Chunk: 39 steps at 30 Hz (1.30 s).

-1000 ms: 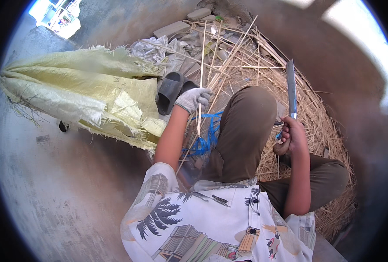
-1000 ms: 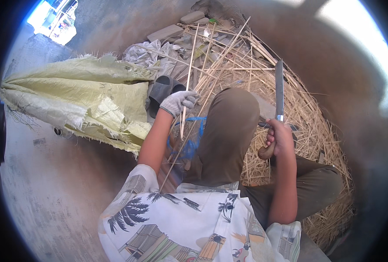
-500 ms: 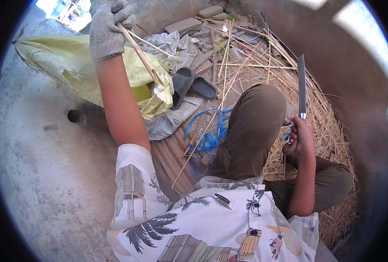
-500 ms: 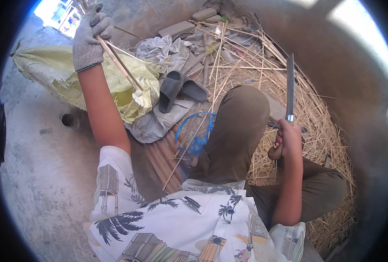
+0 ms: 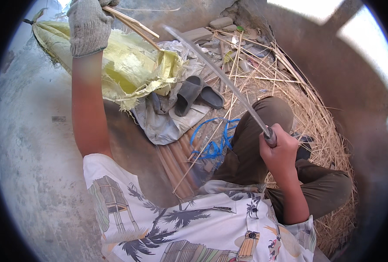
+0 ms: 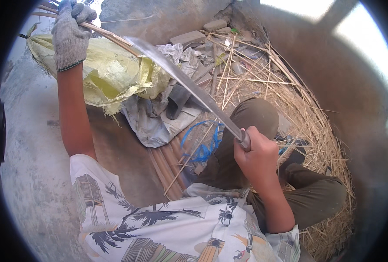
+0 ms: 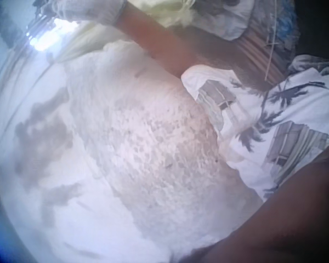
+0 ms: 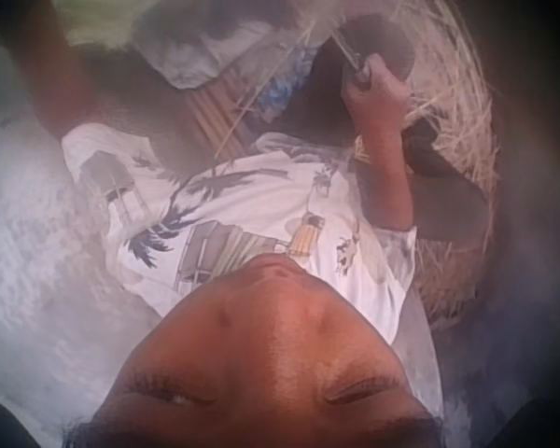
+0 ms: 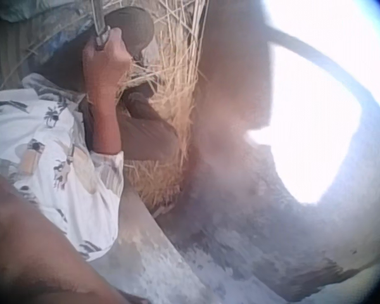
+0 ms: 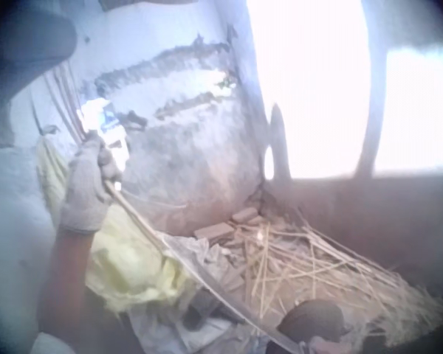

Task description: The person sits on a straw-covered floor and uses a large knife to sharpen the ends of thin wooden sticks. They hold the sticks with a gloved hand and repeatedly scrape the blade along the wood to create a point, occasionally adjusting their grip and the stick's position.

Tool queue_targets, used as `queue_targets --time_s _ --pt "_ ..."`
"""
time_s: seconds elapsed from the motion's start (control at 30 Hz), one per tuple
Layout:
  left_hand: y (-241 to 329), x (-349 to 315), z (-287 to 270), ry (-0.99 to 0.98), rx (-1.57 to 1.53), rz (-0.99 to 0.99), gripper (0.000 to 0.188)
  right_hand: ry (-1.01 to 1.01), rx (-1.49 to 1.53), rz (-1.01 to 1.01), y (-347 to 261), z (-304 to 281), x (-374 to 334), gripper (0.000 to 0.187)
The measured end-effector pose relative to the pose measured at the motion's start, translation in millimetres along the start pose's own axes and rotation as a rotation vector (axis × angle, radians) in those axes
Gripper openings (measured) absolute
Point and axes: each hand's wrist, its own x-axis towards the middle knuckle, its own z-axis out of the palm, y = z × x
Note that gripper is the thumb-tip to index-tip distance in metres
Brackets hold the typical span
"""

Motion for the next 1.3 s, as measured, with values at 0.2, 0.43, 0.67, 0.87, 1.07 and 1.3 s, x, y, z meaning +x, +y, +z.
queue_targets --time_s 0.2,0.43,0.67,0.87,1.07,1.3 --pt "26 -22 1 -0.015 -0.006 0.045 0.025 -0.078 -0.204 -0.296 -33 19 17 0.02" --pt "104 -2 -9 -0.229 -0.408 0.065 0.022 -0.514 -0.275 0.177 22 131 113 0.017" --pt "67 -51 4 -0.139 0.022 0.13 0.023 -0.386 -0.331 0.154 -5 104 128 0.021" --pt "40 -112 13 -0.331 0.252 -0.32 0.031 -0.451 -0.437 0.262 -11 41 158 0.021" --pt "-116 -186 3 -0.475 0.73 -0.251 0.042 -0.383 -0.391 0.544 90 -20 163 0.027" --pt "-255 -319 -182 -0.906 1.354 -0.423 0.032 -0.241 -0.554 0.642 159 -151 91 0.024"
